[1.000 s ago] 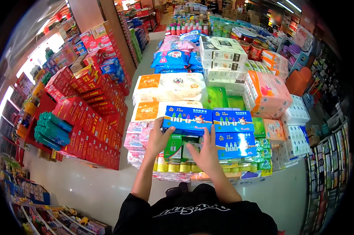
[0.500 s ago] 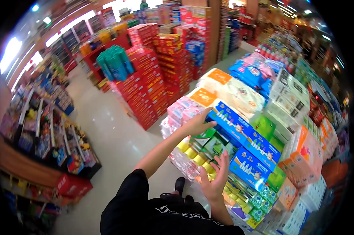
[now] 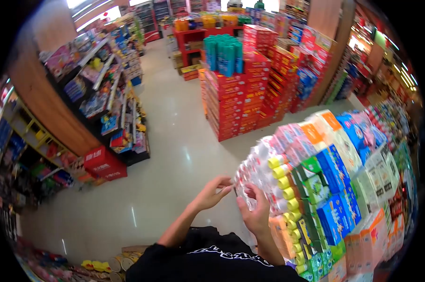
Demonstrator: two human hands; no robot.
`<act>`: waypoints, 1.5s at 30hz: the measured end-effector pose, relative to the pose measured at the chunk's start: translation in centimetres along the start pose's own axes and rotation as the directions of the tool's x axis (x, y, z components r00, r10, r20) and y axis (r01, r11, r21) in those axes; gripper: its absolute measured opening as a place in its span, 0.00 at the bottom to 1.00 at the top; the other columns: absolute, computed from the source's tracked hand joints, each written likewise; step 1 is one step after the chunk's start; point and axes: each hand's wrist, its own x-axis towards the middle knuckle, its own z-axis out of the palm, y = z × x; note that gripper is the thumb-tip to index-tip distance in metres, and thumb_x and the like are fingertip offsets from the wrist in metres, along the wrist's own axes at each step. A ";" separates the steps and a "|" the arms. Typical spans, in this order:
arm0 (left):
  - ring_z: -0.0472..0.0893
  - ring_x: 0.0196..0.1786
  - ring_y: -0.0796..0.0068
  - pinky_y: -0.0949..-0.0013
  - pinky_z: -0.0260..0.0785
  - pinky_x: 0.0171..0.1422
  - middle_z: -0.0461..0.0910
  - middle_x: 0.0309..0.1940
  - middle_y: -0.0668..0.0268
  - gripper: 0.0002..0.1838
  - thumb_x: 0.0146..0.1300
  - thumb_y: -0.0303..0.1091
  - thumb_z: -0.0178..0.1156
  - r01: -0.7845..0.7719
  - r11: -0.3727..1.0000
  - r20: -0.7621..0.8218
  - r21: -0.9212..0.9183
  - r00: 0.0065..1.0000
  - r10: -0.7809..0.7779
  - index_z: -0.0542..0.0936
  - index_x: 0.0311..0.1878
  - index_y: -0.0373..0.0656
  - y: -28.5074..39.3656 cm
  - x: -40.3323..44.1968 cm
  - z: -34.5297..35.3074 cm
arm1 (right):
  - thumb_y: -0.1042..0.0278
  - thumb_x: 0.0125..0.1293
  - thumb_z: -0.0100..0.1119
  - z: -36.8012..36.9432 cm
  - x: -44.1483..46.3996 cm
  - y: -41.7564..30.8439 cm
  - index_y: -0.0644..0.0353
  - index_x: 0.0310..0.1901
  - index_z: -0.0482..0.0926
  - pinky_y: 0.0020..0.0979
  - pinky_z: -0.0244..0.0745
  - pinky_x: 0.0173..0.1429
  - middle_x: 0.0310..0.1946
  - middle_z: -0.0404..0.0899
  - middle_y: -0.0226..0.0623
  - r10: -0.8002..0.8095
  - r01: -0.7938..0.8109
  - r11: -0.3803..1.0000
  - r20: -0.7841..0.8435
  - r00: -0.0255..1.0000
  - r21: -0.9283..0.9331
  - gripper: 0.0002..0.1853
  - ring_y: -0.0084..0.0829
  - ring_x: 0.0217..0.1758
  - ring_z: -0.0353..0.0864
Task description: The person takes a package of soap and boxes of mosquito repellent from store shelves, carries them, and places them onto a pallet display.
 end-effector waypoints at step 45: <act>0.80 0.39 0.50 0.52 0.70 0.44 0.81 0.32 0.57 0.10 0.58 0.28 0.60 0.826 0.551 -0.993 0.118 0.100 0.063 0.77 0.43 0.43 -16.0 -55.6 -72.9 | 0.52 0.59 0.72 104.6 -3.4 -34.9 0.61 0.58 0.78 0.35 0.79 0.50 0.42 0.78 0.43 -0.443 0.084 0.833 0.750 -0.491 0.547 0.30 0.38 0.42 0.81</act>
